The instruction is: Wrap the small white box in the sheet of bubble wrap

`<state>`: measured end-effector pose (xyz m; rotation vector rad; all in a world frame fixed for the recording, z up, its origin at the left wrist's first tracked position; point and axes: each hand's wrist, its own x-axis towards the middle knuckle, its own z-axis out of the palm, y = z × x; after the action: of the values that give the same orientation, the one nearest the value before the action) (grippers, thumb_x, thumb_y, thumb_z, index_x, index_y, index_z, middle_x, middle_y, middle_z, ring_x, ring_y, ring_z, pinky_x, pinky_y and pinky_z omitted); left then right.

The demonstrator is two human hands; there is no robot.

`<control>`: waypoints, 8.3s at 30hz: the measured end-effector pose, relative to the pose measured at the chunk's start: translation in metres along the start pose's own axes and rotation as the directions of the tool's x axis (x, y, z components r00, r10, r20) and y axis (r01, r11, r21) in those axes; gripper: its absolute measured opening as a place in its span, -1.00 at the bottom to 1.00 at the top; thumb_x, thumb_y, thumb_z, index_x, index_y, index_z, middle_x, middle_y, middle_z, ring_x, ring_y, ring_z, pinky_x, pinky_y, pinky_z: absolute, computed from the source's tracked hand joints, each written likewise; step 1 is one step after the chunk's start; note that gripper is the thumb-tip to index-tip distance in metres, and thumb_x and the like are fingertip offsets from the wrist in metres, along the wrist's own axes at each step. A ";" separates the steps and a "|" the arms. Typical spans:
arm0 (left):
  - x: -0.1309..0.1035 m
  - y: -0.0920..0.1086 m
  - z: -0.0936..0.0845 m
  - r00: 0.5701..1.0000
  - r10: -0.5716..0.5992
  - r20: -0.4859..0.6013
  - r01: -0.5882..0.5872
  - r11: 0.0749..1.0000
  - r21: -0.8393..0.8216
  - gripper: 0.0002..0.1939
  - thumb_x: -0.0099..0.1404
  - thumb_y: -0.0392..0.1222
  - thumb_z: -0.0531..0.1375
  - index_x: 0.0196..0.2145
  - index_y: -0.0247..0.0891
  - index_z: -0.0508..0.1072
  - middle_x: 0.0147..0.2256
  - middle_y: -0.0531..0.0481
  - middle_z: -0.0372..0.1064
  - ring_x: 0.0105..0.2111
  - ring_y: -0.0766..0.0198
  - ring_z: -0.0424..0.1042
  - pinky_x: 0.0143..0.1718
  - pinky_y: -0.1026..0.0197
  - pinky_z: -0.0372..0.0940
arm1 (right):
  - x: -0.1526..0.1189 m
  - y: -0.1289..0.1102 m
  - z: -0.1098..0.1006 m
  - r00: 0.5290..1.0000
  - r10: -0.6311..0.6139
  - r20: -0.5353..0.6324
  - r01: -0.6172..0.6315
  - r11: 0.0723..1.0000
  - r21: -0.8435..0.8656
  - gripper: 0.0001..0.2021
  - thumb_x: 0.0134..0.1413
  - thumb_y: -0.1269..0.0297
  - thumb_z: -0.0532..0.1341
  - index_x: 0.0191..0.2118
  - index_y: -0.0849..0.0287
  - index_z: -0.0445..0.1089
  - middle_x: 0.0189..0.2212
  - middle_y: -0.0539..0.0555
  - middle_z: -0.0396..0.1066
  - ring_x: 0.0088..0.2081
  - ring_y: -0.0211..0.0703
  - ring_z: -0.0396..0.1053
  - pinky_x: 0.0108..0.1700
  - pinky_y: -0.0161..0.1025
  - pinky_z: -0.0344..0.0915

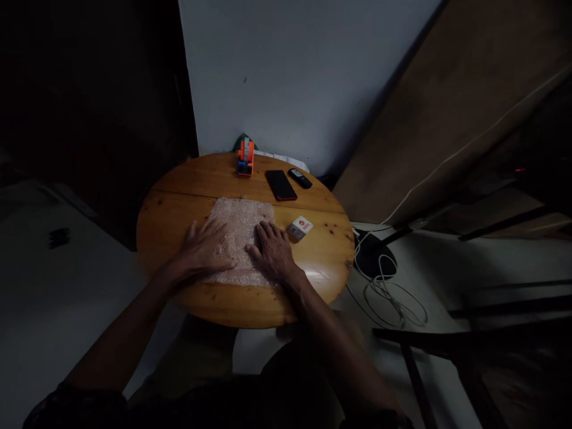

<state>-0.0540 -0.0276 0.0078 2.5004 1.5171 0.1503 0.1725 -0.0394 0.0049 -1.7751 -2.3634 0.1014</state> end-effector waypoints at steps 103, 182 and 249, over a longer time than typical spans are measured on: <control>-0.068 0.018 0.006 0.901 0.312 -0.302 -0.338 0.940 -0.038 -0.83 0.30 -0.34 0.11 -0.27 -0.20 0.49 -0.04 -0.09 0.53 0.15 -0.02 0.39 0.32 -0.32 0.01 | -0.008 0.006 0.019 0.978 -0.087 -0.191 0.173 0.848 0.502 -0.40 0.09 0.26 0.25 0.28 0.17 0.27 0.17 0.23 0.41 0.18 0.16 0.30 0.23 0.16 0.15; 0.029 0.030 0.000 0.956 -0.081 -0.282 -0.170 0.630 -0.758 -0.80 0.11 -0.17 0.11 -0.36 -0.26 0.49 -0.37 0.03 0.45 -0.34 0.26 0.38 -0.29 0.24 0.28 | -0.013 0.003 0.006 0.942 0.185 -0.280 -0.089 0.942 0.324 -0.68 0.22 0.22 0.13 0.04 0.14 0.41 -0.16 0.18 0.50 -0.19 0.02 0.43 -0.15 -0.12 0.30; -0.013 -0.003 -0.020 0.920 -0.384 -0.085 0.325 0.863 -0.386 -0.88 0.15 -0.23 0.14 -0.39 -0.26 0.47 -0.45 0.03 0.40 -0.41 0.23 0.36 -0.41 0.22 0.10 | 0.000 -0.046 -0.054 0.924 -0.359 0.133 0.383 0.864 -0.328 -0.65 0.31 0.42 0.02 0.07 0.12 0.45 -0.14 0.27 0.41 -0.08 0.09 0.29 -0.10 -0.07 -0.01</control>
<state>-0.0664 -0.0350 0.0268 1.9222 1.7919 0.5302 0.1395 -0.0555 0.0653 -1.4116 -2.8695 -0.3381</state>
